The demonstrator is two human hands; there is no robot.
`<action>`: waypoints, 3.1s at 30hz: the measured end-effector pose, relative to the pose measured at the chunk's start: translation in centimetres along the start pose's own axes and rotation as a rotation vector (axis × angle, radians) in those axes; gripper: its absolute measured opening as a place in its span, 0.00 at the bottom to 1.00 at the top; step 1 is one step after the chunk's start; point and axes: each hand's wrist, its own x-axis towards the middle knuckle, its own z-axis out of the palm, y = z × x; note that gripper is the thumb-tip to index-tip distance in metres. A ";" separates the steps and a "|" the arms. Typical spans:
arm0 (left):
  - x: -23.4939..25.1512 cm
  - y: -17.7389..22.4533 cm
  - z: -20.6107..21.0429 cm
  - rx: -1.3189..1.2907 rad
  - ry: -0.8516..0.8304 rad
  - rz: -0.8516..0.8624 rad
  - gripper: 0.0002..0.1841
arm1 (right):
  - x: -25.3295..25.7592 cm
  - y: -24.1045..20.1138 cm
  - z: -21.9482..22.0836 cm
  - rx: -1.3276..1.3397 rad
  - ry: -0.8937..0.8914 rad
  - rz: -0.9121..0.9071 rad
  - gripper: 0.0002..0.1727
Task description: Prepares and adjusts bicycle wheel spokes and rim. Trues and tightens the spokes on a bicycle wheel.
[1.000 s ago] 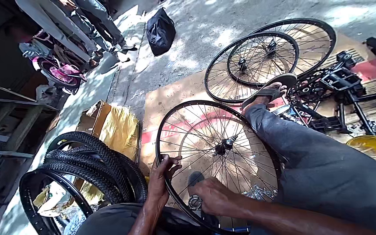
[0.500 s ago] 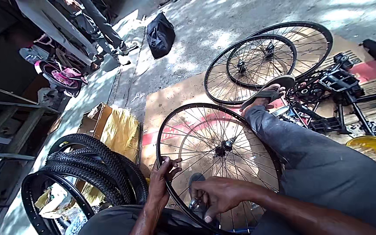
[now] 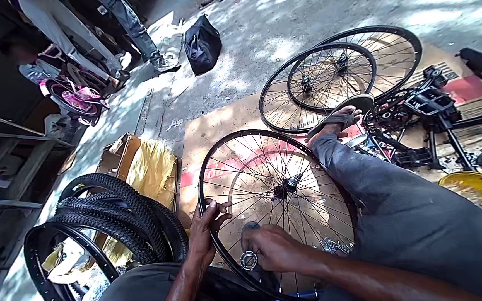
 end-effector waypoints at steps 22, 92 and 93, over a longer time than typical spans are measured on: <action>0.0 0.0 0.0 0.009 0.001 0.008 0.08 | 0.2 -0.4 0.5 -0.140 -0.025 -0.059 0.14; 0.2 -0.3 -0.6 0.122 -0.012 0.008 0.26 | 0.5 0.8 0.3 -0.096 0.103 -0.269 0.17; 0.1 -0.3 -0.4 0.125 -0.019 0.014 0.26 | 0.8 0.8 0.9 -0.173 0.137 -0.250 0.11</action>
